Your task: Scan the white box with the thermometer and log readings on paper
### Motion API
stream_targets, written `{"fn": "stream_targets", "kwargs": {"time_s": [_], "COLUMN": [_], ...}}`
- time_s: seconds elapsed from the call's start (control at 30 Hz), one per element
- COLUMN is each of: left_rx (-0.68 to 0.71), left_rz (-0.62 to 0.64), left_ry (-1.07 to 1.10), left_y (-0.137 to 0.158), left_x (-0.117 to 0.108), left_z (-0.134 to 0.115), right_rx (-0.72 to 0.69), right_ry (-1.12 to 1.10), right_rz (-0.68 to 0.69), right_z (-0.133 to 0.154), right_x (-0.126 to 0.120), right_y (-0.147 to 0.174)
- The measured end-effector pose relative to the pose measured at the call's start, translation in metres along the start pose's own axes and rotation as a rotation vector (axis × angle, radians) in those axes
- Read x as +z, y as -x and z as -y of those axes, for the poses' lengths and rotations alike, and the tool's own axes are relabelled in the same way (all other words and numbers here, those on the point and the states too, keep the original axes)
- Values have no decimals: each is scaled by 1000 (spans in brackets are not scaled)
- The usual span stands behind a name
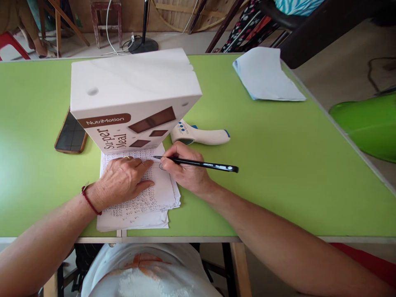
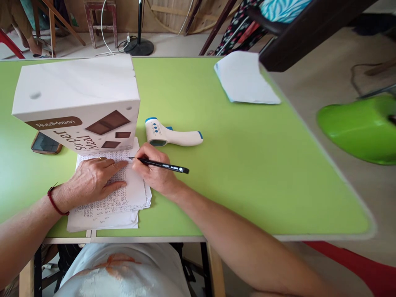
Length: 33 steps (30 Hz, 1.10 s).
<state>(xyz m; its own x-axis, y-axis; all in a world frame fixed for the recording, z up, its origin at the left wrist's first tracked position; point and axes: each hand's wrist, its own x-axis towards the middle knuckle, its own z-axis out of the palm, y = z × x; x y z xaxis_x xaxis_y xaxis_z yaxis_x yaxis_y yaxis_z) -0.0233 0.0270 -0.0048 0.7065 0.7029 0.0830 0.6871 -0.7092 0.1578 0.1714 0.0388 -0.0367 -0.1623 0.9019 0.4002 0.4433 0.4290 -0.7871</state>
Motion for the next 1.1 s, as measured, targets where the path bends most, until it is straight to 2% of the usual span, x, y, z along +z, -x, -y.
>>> {"fn": "stream_targets", "kwargs": {"time_s": [0.2, 0.63, 0.87, 1.1], "left_rx": [-6, -1, -3, -2], "left_rz": [13, 20, 20, 19], "left_ry": [-2, 3, -9, -10], "left_y": [0, 0, 0, -1], "left_x": [0, -2, -3, -3], "left_z": [0, 0, -1, -1], "right_rx": [14, 14, 32, 19], "right_ry": [-17, 1, -10, 8], "right_rz": [-28, 16, -80, -59], "right_z": [0, 0, -3, -2], "right_x": [1, -1, 2, 2], "right_y": [0, 0, 2, 0]}}
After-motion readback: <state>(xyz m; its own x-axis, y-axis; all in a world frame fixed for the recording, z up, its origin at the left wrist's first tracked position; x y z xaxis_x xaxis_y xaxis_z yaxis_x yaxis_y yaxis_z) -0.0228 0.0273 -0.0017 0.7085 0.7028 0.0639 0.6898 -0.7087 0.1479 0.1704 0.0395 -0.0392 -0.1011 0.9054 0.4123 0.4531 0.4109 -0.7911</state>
